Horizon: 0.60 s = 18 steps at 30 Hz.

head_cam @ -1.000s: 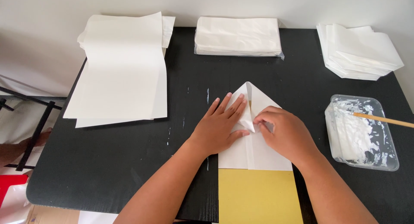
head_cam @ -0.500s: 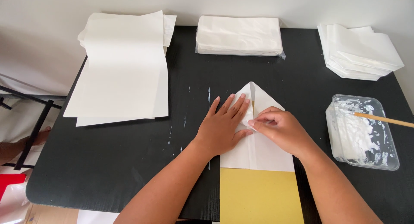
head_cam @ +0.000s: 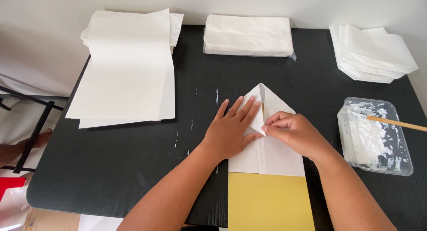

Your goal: The person applies white adhesive to the edge of a white sheet using a brush, then folds the sheet over a yellow backing. They press the folded edges flat and continue folding the top corners inward to form a triangular flap.

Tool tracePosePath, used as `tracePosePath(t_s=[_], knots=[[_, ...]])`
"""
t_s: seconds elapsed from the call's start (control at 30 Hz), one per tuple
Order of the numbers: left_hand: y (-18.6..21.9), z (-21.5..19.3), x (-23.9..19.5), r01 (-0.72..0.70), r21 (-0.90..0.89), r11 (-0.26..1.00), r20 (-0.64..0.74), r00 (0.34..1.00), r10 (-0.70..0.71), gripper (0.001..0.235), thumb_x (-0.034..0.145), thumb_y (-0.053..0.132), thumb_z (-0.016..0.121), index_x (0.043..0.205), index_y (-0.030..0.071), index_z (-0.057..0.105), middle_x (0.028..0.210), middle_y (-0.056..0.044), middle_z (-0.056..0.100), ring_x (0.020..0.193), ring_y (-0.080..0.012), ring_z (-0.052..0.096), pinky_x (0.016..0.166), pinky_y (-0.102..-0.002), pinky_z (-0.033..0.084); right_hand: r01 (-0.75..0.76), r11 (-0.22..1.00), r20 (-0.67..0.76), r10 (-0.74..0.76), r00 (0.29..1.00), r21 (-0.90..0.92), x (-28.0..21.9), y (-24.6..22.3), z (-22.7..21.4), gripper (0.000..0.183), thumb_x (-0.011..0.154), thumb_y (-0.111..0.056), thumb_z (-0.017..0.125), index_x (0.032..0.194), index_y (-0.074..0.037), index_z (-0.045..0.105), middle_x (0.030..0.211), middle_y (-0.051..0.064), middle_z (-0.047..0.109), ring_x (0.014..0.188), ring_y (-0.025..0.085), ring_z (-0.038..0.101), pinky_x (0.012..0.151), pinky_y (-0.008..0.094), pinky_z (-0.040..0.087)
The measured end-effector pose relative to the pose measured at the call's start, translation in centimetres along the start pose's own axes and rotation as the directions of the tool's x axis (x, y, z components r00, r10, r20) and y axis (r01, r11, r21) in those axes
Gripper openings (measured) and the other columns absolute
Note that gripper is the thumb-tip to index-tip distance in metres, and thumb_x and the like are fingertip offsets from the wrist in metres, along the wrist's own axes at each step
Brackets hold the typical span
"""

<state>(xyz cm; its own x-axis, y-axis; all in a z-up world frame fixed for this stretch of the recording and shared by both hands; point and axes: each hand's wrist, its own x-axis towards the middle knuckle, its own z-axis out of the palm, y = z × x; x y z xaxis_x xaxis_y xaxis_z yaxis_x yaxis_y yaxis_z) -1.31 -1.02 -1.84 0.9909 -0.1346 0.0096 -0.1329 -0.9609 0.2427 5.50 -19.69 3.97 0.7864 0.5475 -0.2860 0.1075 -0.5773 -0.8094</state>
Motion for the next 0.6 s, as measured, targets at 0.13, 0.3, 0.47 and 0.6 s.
tracePosePath(t_s=[0.13,0.3,0.47,0.6], knots=[[0.4,-0.1,0.0,-0.031,0.032,0.999,0.013,0.999,0.030,0.072,0.103,0.062,0.026,0.165,0.027,0.019,0.172,-0.004,0.023,0.160,-0.0261,0.016,0.128,-0.055,-0.002,0.014,0.999,-0.009,-0.014,1.000,-0.032,0.1,0.3,-0.3,0.027,0.089,-0.022,0.071,0.085,0.000,0.087,0.099,0.007,0.078,0.099,0.021,0.063,0.088,0.038,0.048],[1.1,0.3,-0.3,-0.053,-0.004,0.999,0.050,0.997,0.053,0.071,0.104,0.060,0.025,0.166,0.026,0.019,0.172,-0.002,0.024,0.160,-0.0256,0.015,0.129,-0.053,0.000,0.008,1.000,-0.017,-0.008,1.000,-0.011,0.4,0.5,-0.6,0.024,0.092,-0.014,0.063,0.093,0.001,0.083,0.103,0.011,0.077,0.101,0.022,0.065,0.090,0.039,0.051],[1.2,-0.1,-0.4,-0.063,-0.064,0.996,0.042,0.997,0.066,0.075,0.102,0.063,0.029,0.166,0.024,0.019,0.172,-0.003,0.022,0.160,-0.0275,0.011,0.129,-0.052,0.000,0.061,0.992,0.039,-0.057,0.998,-0.109,0.0,0.2,-1.0,0.021,0.086,-0.004,0.073,0.105,0.002,0.070,0.114,0.024,0.072,0.121,0.039,0.068,0.103,0.047,0.052],[1.5,-0.4,-0.5,-0.069,-0.061,0.996,0.047,0.996,0.072,0.079,0.100,0.066,0.028,0.166,0.025,0.017,0.172,-0.003,0.022,0.161,-0.0282,0.010,0.129,-0.052,0.001,0.101,0.983,0.015,-0.100,0.995,-0.155,0.6,1.4,-0.7,0.022,0.083,-0.007,0.079,0.101,0.000,0.069,0.116,0.018,0.070,0.122,0.034,0.067,0.104,0.044,0.054]])
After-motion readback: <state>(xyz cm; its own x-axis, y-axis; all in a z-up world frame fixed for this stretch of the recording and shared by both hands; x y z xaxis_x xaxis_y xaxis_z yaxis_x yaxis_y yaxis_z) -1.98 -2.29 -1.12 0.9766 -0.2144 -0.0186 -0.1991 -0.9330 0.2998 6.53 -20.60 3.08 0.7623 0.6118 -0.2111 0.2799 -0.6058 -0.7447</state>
